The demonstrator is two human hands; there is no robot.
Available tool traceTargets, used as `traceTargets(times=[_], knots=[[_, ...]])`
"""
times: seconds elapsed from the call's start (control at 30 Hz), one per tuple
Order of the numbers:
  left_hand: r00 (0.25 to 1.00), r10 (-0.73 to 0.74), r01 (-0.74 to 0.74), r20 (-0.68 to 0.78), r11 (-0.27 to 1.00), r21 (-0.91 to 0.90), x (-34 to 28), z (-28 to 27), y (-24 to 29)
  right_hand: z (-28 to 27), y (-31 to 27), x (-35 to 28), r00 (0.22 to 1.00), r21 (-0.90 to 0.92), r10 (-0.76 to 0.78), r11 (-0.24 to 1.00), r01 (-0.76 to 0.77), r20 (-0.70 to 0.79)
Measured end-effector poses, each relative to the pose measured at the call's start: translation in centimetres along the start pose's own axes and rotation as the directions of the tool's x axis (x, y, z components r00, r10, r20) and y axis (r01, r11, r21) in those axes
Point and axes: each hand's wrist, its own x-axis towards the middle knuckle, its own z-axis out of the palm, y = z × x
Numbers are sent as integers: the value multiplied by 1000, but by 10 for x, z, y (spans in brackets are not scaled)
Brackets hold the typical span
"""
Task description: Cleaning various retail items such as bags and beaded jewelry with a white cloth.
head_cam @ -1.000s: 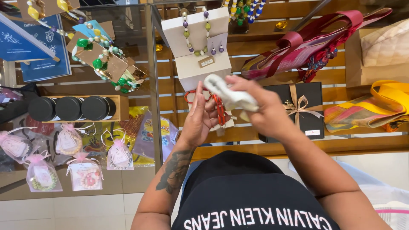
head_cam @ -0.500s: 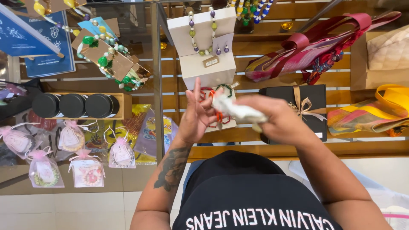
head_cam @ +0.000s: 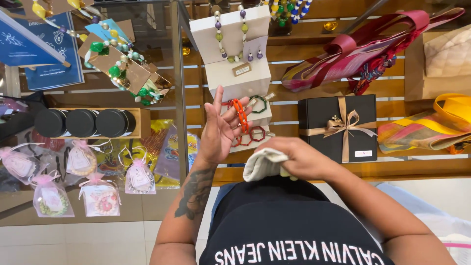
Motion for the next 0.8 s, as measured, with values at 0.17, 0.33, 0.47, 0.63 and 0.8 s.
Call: traceTargets(times=[0.17,0.33,0.47,0.63,0.8], knots=[[998,6,-13,70,995,101,-3,14,-11,-4,10,15,989,145,-24,988,45,-144],[995,-6,-13,99,982,190,-5,11,-13,3,21,24,989,125,1,992,17,-145],[987,-28,-14,158,965,260,-9,8,-13,6,22,26,994,185,19,983,0,-104],[978,-4,-127,206,775,619,-17,31,20,6,42,21,991,426,108,902,-64,-81],[970,-72,-132,233,647,751,-13,22,17,-16,55,23,883,722,427,672,-167,-194]])
